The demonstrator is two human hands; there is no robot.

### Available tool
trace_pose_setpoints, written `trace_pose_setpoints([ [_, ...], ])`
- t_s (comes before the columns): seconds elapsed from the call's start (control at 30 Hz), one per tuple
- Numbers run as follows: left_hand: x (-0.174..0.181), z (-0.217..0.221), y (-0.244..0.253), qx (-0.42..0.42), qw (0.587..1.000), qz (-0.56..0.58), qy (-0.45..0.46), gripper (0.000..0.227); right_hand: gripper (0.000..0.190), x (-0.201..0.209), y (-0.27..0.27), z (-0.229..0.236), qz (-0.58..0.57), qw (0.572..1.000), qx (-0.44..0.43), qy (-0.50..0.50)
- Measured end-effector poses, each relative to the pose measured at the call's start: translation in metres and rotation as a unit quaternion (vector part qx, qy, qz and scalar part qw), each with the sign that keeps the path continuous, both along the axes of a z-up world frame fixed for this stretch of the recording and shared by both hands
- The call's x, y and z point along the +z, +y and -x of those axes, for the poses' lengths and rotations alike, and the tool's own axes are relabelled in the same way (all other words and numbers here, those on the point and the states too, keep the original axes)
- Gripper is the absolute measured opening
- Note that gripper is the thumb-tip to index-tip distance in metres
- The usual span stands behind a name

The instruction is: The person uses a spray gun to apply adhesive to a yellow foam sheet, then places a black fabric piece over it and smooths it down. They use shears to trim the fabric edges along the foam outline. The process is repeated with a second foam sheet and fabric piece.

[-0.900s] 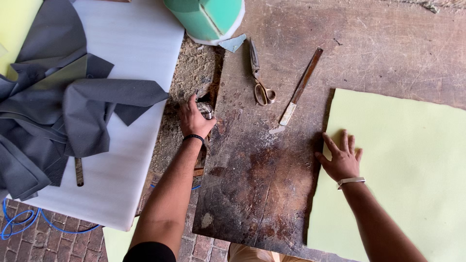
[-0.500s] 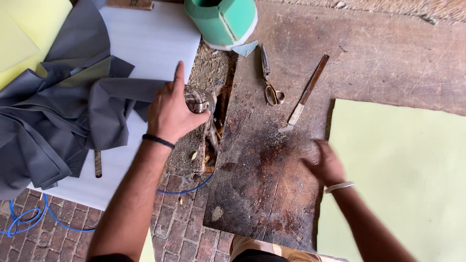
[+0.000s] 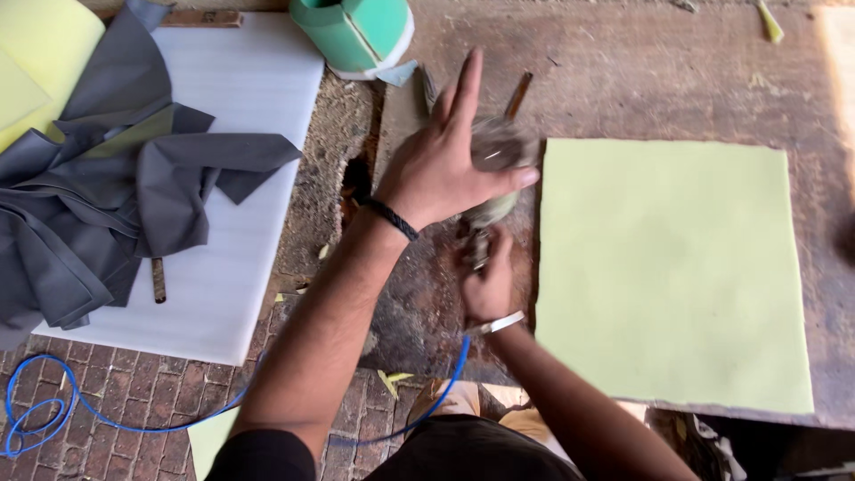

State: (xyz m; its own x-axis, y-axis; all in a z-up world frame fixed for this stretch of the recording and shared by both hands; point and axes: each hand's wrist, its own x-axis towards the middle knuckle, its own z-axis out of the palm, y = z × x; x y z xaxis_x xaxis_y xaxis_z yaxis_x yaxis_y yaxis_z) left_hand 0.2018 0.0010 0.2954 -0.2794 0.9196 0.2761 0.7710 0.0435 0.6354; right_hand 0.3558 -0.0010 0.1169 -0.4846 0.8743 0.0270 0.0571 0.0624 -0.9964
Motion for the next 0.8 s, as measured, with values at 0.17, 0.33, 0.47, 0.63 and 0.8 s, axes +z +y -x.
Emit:
trace_pose_setpoints([
  [0.17, -0.107, -0.094, 0.021, -0.072, 0.991, -0.114, -0.01, 0.093, 0.068, 0.008, 0.095, -0.099, 0.037, 0.971, -0.055, 0.23],
  [0.33, -0.253, -0.239, -0.028, -0.273, 0.814, 0.378, -0.346, 0.088, 0.042, 0.034, 0.169, -0.197, 0.014, 0.971, -0.123, 0.203],
  [0.47, -0.303, -0.238, -0.088, -0.25, 0.744, 0.485, -0.386, 0.055, 0.026, 0.046, 0.218, -0.26, -0.002, 0.972, -0.178, 0.15],
  [0.63, -0.301, -0.163, -0.155, -0.07, 0.839, 0.452, -0.295, 0.047, 0.026, 0.033, 0.241, -0.294, 0.003, 0.988, -0.129, 0.085],
  [0.8, -0.286, -0.137, -0.137, 0.042, 0.922, 0.267, -0.277, 0.046, 0.025, 0.006, 0.221, -0.256, 0.103, 0.991, -0.082, -0.008],
])
